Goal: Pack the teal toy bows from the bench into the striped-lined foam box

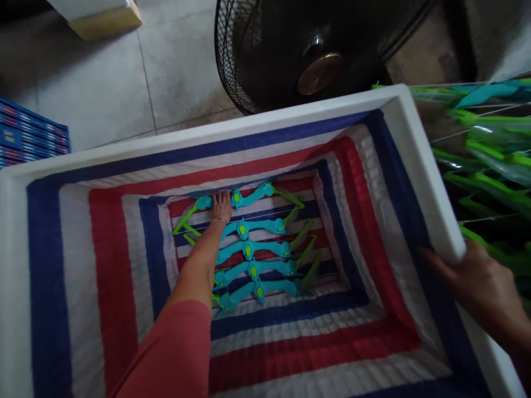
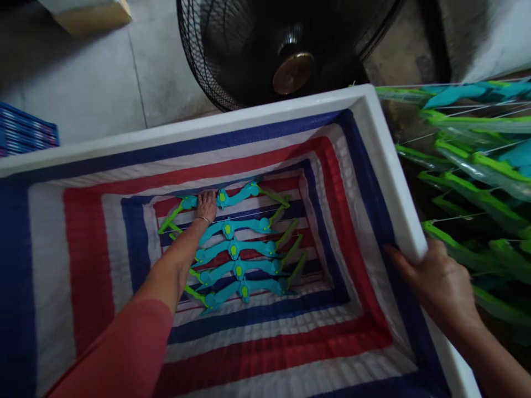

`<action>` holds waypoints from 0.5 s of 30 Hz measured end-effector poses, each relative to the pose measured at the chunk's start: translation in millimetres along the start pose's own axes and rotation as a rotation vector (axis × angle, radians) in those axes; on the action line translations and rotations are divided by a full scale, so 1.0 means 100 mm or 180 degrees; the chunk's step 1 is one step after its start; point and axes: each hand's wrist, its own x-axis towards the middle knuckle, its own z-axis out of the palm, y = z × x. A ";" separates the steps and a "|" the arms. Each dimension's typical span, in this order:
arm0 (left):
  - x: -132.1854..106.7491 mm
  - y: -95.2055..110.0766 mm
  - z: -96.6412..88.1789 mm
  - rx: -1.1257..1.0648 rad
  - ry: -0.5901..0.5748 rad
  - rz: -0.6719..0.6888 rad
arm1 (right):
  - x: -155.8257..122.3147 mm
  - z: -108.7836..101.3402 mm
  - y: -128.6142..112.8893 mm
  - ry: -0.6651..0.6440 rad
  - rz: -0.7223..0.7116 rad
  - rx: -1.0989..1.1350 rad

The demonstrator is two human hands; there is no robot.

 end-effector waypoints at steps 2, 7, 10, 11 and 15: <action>-0.14 0.15 -0.06 0.0015 0.0108 -0.0223 | -0.04 -0.04 -0.07 -0.0045 -0.0043 -0.0130; -0.86 0.47 -0.13 0.0021 0.0192 -0.0610 | -0.06 -0.07 -0.21 -0.0123 -0.0179 -0.0275; -1.51 0.68 -0.22 -0.0075 0.0044 -0.0551 | -0.14 -0.15 -0.25 -0.0197 -0.0115 -0.0031; -1.76 0.78 -0.28 -0.0138 -0.0035 -0.0432 | -0.22 -0.21 -0.26 -0.0270 -0.0094 0.0127; -2.49 1.20 -0.59 -0.0425 -0.0351 0.0355 | -0.42 -0.41 -0.25 -0.0479 -0.0514 0.0768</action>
